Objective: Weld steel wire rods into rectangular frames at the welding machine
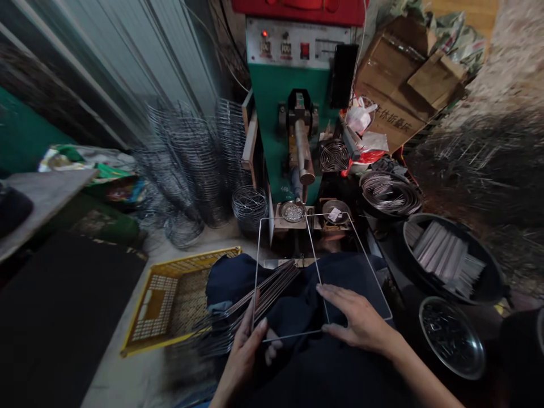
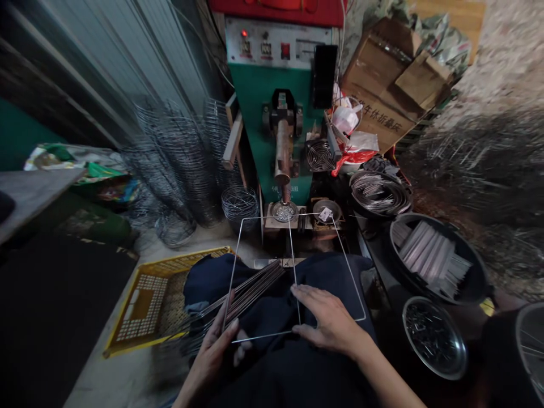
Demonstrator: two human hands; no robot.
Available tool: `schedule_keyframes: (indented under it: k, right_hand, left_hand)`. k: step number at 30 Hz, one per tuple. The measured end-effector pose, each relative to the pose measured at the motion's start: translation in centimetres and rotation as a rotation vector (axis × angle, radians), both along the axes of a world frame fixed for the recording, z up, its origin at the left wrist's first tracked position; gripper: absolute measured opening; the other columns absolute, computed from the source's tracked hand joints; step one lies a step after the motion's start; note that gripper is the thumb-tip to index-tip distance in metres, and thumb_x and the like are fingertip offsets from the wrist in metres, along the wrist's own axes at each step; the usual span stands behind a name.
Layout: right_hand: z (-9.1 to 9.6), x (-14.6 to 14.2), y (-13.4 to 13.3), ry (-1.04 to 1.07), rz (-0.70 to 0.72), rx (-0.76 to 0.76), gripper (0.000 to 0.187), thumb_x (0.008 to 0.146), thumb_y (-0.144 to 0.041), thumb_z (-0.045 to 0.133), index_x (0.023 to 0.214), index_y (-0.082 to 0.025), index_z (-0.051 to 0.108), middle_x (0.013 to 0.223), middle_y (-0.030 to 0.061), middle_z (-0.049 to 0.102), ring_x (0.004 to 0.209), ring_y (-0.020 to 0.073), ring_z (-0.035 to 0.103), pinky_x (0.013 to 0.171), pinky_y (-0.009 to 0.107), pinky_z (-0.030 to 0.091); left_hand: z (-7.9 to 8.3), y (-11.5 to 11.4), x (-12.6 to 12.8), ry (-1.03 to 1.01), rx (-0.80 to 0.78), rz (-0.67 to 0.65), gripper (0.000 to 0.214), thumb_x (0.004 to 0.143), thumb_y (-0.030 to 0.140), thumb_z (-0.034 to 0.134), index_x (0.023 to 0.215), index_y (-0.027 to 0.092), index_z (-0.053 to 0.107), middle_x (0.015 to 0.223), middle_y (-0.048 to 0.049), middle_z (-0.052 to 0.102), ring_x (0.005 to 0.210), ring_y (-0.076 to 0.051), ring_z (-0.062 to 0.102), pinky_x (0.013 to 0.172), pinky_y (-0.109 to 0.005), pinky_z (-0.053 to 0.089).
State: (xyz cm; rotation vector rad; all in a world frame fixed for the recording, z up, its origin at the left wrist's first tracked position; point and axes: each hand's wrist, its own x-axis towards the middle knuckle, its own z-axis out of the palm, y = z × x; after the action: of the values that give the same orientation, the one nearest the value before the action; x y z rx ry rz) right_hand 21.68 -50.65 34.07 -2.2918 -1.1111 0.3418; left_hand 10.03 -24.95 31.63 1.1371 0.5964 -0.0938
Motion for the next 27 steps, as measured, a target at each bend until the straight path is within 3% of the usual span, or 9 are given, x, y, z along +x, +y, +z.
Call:
schedule_keyframes:
  k: [7, 9, 13, 15, 21, 27]
  right_hand:
    - [-1.1, 1.0, -2.0, -0.192, -0.324, -0.058, 0.063, 0.087, -0.038, 0.063, 0.145, -0.024, 0.044, 0.142, 0.0106, 0.052, 0.130, 0.0309, 0.049, 0.107, 0.054, 0.044]
    - [-0.7, 0.7, -0.8, -0.135, -0.259, -0.024, 0.063, 0.087, -0.037, 0.063, 0.145, -0.024, 0.043, 0.144, 0.0105, 0.049, 0.133, 0.0297, 0.047, 0.109, 0.052, 0.042]
    - [0.9, -0.6, 3.0, 0.157, 0.105, 0.110, 0.074, 0.084, -0.037, 0.069, 0.149, -0.023, 0.038, 0.148, 0.0090, 0.045, 0.135, 0.0248, 0.044, 0.113, 0.040, 0.039]
    - [1.5, -1.1, 4.1, 0.220, 0.192, 0.155, 0.078, 0.083, -0.037, 0.070, 0.151, -0.024, 0.034, 0.150, 0.0078, 0.043, 0.137, 0.0238, 0.041, 0.114, 0.038, 0.038]
    - [1.0, -0.9, 2.5, 0.067, 0.040, 0.093, 0.078, 0.086, -0.030, 0.068, 0.153, -0.027, 0.028, 0.153, 0.0073, 0.038, 0.138, 0.0236, 0.039, 0.115, 0.040, 0.037]
    - [0.3, -0.6, 1.2, 0.082, 0.009, 0.013, 0.081, 0.083, -0.023, 0.069, 0.152, -0.031, 0.027, 0.153, 0.0039, 0.037, 0.135, 0.0231, 0.044, 0.112, 0.039, 0.040]
  left_hand:
    - [0.1, -0.1, -0.4, 0.027, -0.017, 0.023, 0.099, 0.079, 0.050, 0.069, 0.156, 0.025, 0.011, 0.057, 0.0002, 0.064, 0.041, -0.012, 0.052, 0.040, -0.018, 0.037]
    - [0.1, -0.4, -0.3, 0.018, -0.040, 0.012, 0.099, 0.079, 0.049, 0.070, 0.156, 0.026, 0.012, 0.057, 0.0004, 0.064, 0.041, -0.012, 0.052, 0.040, -0.018, 0.038]
    - [-0.3, -1.1, -0.1, -0.010, -0.095, 0.000, 0.096, 0.082, 0.045, 0.068, 0.156, 0.025, 0.009, 0.058, -0.0002, 0.064, 0.042, -0.011, 0.053, 0.042, -0.018, 0.038]
    - [-0.5, -1.2, -0.2, -0.023, -0.102, 0.006, 0.096, 0.084, 0.044, 0.067, 0.156, 0.025, 0.006, 0.057, -0.0003, 0.064, 0.041, -0.011, 0.051, 0.041, -0.017, 0.038]
    - [-0.1, 0.1, -0.7, -0.039, -0.034, 0.028, 0.091, 0.086, 0.045, 0.063, 0.156, 0.027, 0.007, 0.061, -0.0015, 0.066, 0.042, -0.011, 0.051, 0.040, -0.017, 0.039]
    - [0.6, -0.1, -0.6, -0.085, 0.001, 0.013, 0.086, 0.088, 0.044, 0.060, 0.155, 0.030, 0.009, 0.062, -0.0011, 0.066, 0.042, -0.011, 0.051, 0.040, -0.017, 0.038]
